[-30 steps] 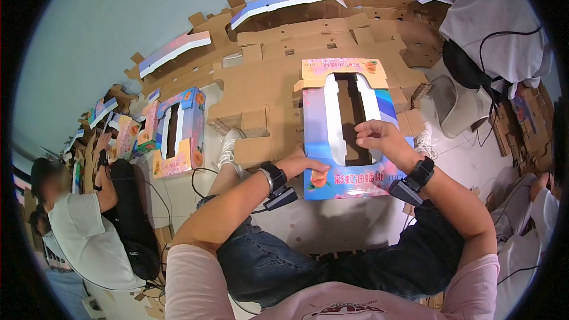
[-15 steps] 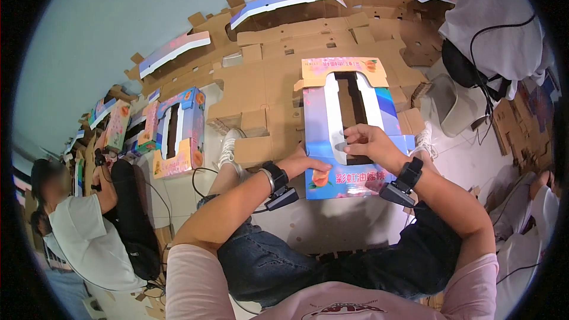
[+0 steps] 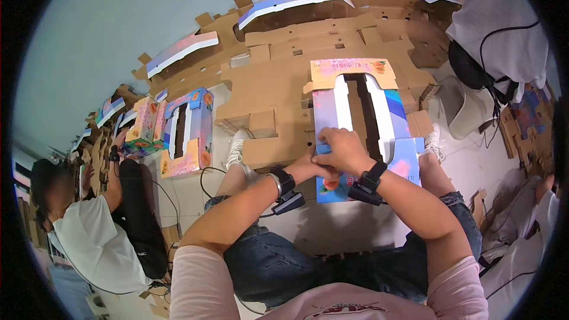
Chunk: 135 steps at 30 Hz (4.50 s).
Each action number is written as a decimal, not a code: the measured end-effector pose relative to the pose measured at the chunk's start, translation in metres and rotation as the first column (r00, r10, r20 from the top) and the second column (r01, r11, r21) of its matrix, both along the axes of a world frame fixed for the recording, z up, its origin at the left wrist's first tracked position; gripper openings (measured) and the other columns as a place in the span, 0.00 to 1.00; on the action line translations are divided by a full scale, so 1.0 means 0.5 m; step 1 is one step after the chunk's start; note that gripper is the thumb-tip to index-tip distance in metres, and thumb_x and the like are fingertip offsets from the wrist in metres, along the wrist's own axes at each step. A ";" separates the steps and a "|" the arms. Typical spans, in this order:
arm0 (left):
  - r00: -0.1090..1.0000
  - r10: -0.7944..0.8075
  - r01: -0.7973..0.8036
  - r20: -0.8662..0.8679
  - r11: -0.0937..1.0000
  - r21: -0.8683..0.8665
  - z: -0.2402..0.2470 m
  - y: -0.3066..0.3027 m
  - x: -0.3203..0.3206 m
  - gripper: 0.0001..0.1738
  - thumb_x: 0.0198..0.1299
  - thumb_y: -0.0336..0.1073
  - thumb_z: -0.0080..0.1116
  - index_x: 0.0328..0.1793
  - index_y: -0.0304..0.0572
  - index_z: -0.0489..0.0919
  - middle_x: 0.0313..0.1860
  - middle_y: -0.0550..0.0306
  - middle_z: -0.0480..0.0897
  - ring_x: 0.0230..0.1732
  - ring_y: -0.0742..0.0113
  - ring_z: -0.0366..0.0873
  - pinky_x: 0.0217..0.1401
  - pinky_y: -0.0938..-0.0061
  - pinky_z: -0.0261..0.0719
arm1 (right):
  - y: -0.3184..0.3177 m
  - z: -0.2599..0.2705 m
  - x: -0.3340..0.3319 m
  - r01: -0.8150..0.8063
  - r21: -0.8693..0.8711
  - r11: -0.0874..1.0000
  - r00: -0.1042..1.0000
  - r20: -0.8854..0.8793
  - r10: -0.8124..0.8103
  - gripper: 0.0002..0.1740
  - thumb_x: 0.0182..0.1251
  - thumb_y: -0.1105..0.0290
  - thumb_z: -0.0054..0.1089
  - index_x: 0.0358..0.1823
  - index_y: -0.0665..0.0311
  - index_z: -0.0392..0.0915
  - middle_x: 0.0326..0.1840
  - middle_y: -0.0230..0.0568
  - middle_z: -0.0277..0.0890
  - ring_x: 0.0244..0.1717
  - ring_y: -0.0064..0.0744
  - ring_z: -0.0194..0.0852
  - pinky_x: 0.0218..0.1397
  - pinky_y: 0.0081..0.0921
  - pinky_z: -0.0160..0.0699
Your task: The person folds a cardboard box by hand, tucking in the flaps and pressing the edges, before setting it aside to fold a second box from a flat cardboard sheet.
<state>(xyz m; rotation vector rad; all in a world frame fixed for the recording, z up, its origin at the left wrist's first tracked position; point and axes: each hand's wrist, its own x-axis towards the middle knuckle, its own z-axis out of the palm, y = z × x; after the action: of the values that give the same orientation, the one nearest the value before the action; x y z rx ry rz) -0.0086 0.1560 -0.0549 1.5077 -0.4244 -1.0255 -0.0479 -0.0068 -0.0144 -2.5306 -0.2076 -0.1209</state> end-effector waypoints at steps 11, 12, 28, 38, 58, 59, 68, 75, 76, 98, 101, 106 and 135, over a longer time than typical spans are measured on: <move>0.988 -0.014 0.027 -0.152 0.996 0.082 -0.016 0.005 0.008 0.43 0.45 0.26 0.73 0.68 0.39 0.63 0.54 0.52 0.80 0.58 0.65 0.76 0.63 0.66 0.72 | 0.005 0.001 -0.002 0.022 0.011 1.000 0.979 -0.205 -0.019 0.27 0.45 0.49 0.72 0.38 0.63 0.81 0.32 0.51 0.82 0.40 0.51 0.82 0.46 0.44 0.74; 0.996 -0.014 0.020 -0.090 0.998 0.060 -0.013 0.006 0.002 0.46 0.45 0.26 0.73 0.70 0.39 0.59 0.57 0.51 0.78 0.60 0.64 0.74 0.65 0.66 0.71 | 0.011 0.004 -0.005 0.030 -0.019 0.999 0.976 -0.216 -0.034 0.26 0.44 0.49 0.72 0.36 0.63 0.82 0.33 0.51 0.82 0.39 0.50 0.82 0.45 0.44 0.75; 0.937 -0.184 0.182 -0.298 0.983 -0.033 0.000 0.036 0.006 0.41 0.56 0.31 0.68 0.74 0.47 0.59 0.65 0.54 0.73 0.66 0.63 0.72 0.69 0.59 0.71 | -0.009 -0.022 -0.019 0.061 0.803 0.593 0.940 -0.245 0.236 0.10 0.45 0.79 0.72 0.21 0.67 0.75 0.35 0.39 0.81 0.45 0.30 0.78 0.48 0.27 0.74; 0.811 0.191 -0.170 -0.553 0.981 0.090 -0.049 0.034 0.025 0.30 0.68 0.59 0.47 0.68 0.51 0.68 0.61 0.56 0.77 0.60 0.60 0.78 0.59 0.59 0.78 | -0.018 -0.009 -0.027 0.220 0.875 0.430 0.887 -0.363 0.285 0.08 0.48 0.80 0.72 0.23 0.65 0.79 0.32 0.33 0.82 0.36 0.23 0.76 0.46 0.23 0.73; 0.851 0.264 -0.285 -0.454 0.958 0.024 -0.177 -0.033 0.059 0.49 0.41 0.40 0.81 0.67 0.27 0.65 0.57 0.44 0.80 0.55 0.60 0.80 0.59 0.66 0.80 | -0.624 -0.045 -0.136 0.648 0.563 0.514 0.742 -0.619 -0.257 0.18 0.64 0.56 0.63 0.46 0.60 0.77 0.41 0.33 0.78 0.41 0.27 0.78 0.44 0.24 0.77; 0.852 0.264 -0.283 -0.452 0.959 0.027 -0.147 -0.033 0.050 0.49 0.41 0.40 0.81 0.67 0.27 0.65 0.57 0.44 0.80 0.55 0.60 0.80 0.59 0.66 0.80 | -0.588 -0.045 -0.156 0.751 0.364 0.550 0.617 -0.684 -0.390 0.22 0.61 0.53 0.64 0.48 0.61 0.76 0.40 0.32 0.77 0.40 0.26 0.76 0.38 0.26 0.76; 0.964 0.173 -0.167 -0.200 0.985 0.049 -0.072 -0.023 0.017 0.54 0.43 0.45 0.79 0.71 0.27 0.60 0.59 0.41 0.77 0.57 0.53 0.78 0.57 0.58 0.79 | -0.451 -0.132 -0.232 0.045 0.540 0.840 0.568 -0.706 0.423 0.50 0.46 0.60 0.79 0.70 0.67 0.64 0.69 0.50 0.68 0.72 0.42 0.58 0.75 0.33 0.56; 0.973 0.181 -0.138 -0.146 0.955 0.263 -0.056 -0.013 0.014 0.53 0.49 0.50 0.73 0.76 0.45 0.55 0.66 0.47 0.71 0.64 0.55 0.74 0.56 0.47 0.79 | -0.435 -0.154 -0.235 -0.029 0.416 0.909 0.479 -0.792 0.377 0.67 0.41 0.57 0.83 0.78 0.66 0.45 0.78 0.50 0.53 0.77 0.43 0.49 0.79 0.31 0.45; 0.970 0.175 -0.130 -0.169 0.960 0.249 -0.047 -0.014 0.013 0.52 0.49 0.50 0.73 0.76 0.45 0.55 0.66 0.48 0.72 0.64 0.56 0.74 0.56 0.47 0.79 | -0.442 -0.151 -0.214 0.075 0.497 0.865 0.324 -0.832 0.450 0.70 0.42 0.57 0.83 0.79 0.64 0.38 0.78 0.47 0.51 0.76 0.44 0.51 0.78 0.34 0.48; 0.949 0.143 -0.145 -0.280 0.989 0.014 0.039 0.009 0.020 0.30 0.56 0.49 0.68 0.61 0.43 0.77 0.52 0.56 0.83 0.54 0.68 0.79 0.59 0.68 0.76 | -0.332 -0.051 -0.203 0.527 0.838 0.141 0.810 -0.545 0.216 0.40 0.53 0.68 0.69 0.67 0.72 0.62 0.57 0.45 0.75 0.55 0.38 0.78 0.62 0.35 0.76; 0.972 0.205 -0.212 -0.113 0.976 -0.045 0.058 0.001 0.024 0.26 0.56 0.43 0.67 0.59 0.41 0.78 0.50 0.56 0.83 0.52 0.69 0.80 0.59 0.68 0.76 | -0.319 -0.008 -0.197 0.433 0.873 0.227 0.872 -0.469 0.140 0.43 0.52 0.68 0.70 0.70 0.70 0.59 0.58 0.44 0.74 0.57 0.37 0.76 0.63 0.36 0.74; 0.956 0.288 -0.281 0.063 0.955 -0.093 0.153 -0.008 0.024 0.42 0.44 0.39 0.74 0.66 0.36 0.68 0.57 0.52 0.77 0.60 0.64 0.74 0.65 0.66 0.71 | -0.327 0.014 -0.180 0.335 0.871 0.359 0.916 -0.391 0.094 0.50 0.50 0.69 0.72 0.74 0.65 0.52 0.61 0.45 0.69 0.62 0.38 0.70 0.67 0.39 0.69; 0.175 -0.219 -0.020 0.960 0.974 0.226 0.224 -0.057 -0.117 0.57 0.30 0.36 0.72 0.74 0.41 0.60 0.60 0.46 0.72 0.61 0.45 0.68 0.65 0.58 0.65 | -0.336 0.377 -0.322 -0.014 -0.680 0.733 0.993 0.075 0.089 0.54 0.33 0.74 0.68 0.72 0.60 0.60 0.58 0.50 0.66 0.65 0.54 0.63 0.77 0.55 0.46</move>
<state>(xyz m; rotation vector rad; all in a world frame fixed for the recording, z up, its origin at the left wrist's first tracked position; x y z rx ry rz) -0.0669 0.1277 0.0570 2.2345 -1.4163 0.0623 -0.2091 -0.1746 0.1740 -3.2574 -0.4311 -0.1802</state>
